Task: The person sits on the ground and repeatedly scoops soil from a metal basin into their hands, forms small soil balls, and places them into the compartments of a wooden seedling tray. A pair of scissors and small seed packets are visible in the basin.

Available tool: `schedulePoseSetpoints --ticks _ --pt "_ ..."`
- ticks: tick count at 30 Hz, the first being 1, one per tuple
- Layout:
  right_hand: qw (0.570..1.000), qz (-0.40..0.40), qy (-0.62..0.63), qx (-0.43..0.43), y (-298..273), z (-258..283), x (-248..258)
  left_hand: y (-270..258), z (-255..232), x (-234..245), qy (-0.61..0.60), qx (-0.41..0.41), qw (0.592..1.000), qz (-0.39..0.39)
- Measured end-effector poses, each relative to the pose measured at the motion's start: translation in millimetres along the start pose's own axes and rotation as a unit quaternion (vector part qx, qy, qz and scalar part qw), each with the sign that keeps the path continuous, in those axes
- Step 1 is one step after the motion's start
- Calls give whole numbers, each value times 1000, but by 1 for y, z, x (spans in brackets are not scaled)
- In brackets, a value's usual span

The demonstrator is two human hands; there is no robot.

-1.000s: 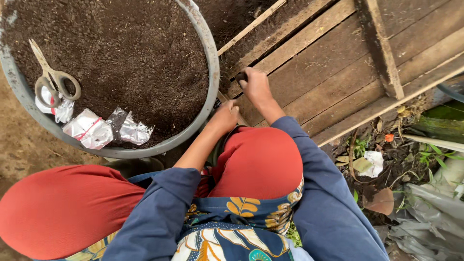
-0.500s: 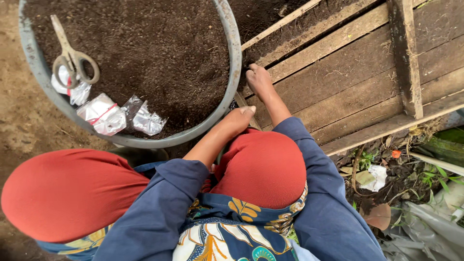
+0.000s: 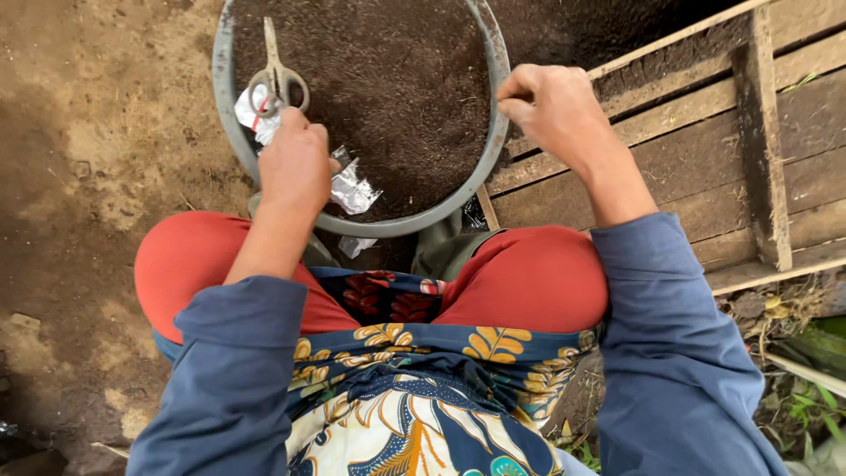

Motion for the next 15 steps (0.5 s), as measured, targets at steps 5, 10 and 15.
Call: schedulePoseSetpoints --ticks 5,10,15 --pt "999 -5 -4 49 26 79 -6 3 12 -36 -74 -5 997 5" --pt "976 -41 157 -143 28 118 -15 8 11 29 -317 156 935 12" --pt "856 34 439 -270 14 118 -88 10 -3 41 -575 126 808 -24"
Point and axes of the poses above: each hand's wrist, its own y-axis towards the middle knuckle, its own x-axis out of the back of the hand, z = x × y, the point moved 7 cm from there along y, towards the middle knuckle, and after that the axes turned 13 degrees about -z, right-handed, at the moved point
